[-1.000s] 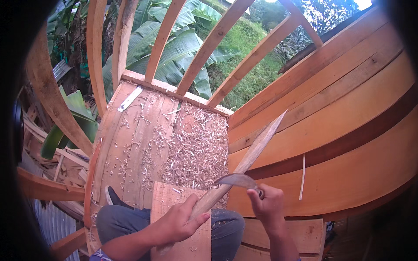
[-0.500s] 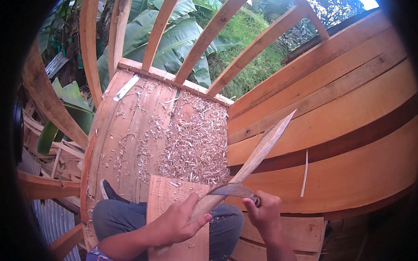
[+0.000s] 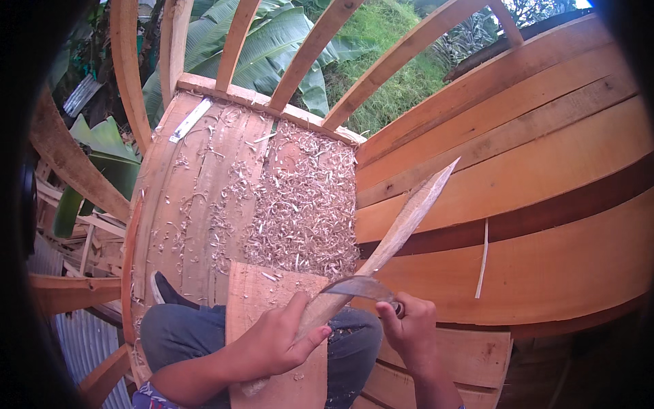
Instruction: The person sits cross-legged on a wooden platform and uses a curved knife to carve a long, thin piece of wood. They repeatedly shave the wood to create a pointed tip, rotating the piece to work on different sides. Wood shavings accumulate on the platform during the process.
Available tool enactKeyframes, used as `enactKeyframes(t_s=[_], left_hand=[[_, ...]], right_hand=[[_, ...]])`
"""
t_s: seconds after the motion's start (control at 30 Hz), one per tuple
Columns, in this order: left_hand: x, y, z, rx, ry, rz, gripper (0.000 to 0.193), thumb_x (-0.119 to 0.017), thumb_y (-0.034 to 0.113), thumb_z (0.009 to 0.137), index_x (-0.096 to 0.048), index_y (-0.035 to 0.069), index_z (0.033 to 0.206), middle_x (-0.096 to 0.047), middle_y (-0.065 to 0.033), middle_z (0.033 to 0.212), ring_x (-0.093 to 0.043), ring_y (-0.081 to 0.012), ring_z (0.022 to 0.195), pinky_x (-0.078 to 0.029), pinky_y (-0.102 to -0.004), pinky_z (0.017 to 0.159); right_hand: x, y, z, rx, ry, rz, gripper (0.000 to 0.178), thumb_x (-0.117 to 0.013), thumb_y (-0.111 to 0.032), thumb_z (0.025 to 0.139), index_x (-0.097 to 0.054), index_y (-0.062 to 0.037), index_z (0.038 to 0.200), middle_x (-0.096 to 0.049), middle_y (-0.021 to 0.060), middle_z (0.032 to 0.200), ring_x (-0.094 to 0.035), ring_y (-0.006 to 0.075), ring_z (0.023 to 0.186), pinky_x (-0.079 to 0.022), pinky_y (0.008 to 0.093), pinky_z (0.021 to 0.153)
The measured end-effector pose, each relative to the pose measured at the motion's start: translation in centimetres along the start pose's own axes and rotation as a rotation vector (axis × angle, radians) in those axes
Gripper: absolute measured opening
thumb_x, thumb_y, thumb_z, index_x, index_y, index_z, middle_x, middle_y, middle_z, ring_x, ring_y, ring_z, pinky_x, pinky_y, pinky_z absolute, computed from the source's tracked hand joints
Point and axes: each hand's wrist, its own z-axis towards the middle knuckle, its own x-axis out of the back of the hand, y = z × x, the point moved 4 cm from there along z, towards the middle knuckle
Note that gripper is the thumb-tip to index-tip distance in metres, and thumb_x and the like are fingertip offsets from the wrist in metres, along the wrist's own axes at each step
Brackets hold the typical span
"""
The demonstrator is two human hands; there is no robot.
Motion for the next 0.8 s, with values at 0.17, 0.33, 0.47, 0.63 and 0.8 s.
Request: enactKeyframes(t_s=[0.17,0.33,0.47,0.63,0.8], left_hand=[[-0.3,0.2,-0.2,-0.046,0.032,0.074,0.041,-0.058,0.030,0.090,-0.041,-0.006,0.098,-0.057,-0.0301,0.067,-0.060,-0.0481,0.067,-0.048,-0.0498,0.058],[-0.5,-0.1,-0.3,-0.059,0.052,0.073,0.040,-0.060,0.030,0.089,-0.042,-0.004,0.097,-0.057,-0.0280,0.064,-0.060,-0.0470,0.064,-0.048,-0.0486,0.056],[-1.0,-0.4,0.1,-0.069,0.032,0.050,0.039,-0.060,0.029,0.089,-0.042,-0.005,0.099,-0.057,-0.0274,0.064,-0.061,-0.0461,0.064,-0.048,-0.0484,0.056],[-1.0,-0.9,0.2,0.000,-0.001,0.000,0.041,-0.059,0.029,0.089,-0.043,-0.006,0.102,-0.057,-0.0273,0.064,-0.061,-0.0454,0.064,-0.048,-0.0487,0.058],[-0.7,-1.6,1.0,0.017,-0.040,0.129,0.044,-0.060,0.032,0.088,-0.044,-0.005,0.103,-0.059,-0.0269,0.066,-0.062,-0.0451,0.066,-0.048,-0.0472,0.059]], right_hand=[[0.8,2.1,1.3,-0.158,0.043,0.068,0.063,-0.058,-0.053,0.086,-0.044,0.0006,0.056,-0.034,0.0107,0.046,-0.037,0.0179,0.042,-0.032,0.0342,0.042],[-0.3,2.8,0.9,-0.164,0.056,0.110,0.064,-0.056,-0.055,0.087,-0.043,-0.0003,0.056,-0.034,0.0060,0.044,-0.039,0.0134,0.043,-0.033,0.0318,0.043],[0.1,3.5,0.3,-0.067,0.119,0.093,0.065,-0.053,-0.056,0.089,-0.041,-0.0018,0.055,-0.035,0.0032,0.046,-0.039,0.0121,0.042,-0.029,0.0312,0.042],[-0.8,6.1,1.6,-0.297,0.067,0.340,0.058,-0.042,-0.047,0.098,-0.038,-0.0083,0.054,-0.036,-0.0046,0.048,-0.034,0.0066,0.041,-0.024,0.0254,0.041],[-3.8,9.8,-3.2,-0.469,-0.108,0.294,0.055,-0.051,-0.042,0.094,-0.040,-0.0036,0.056,-0.035,-0.0018,0.046,-0.032,0.0059,0.046,-0.025,0.0273,0.042]])
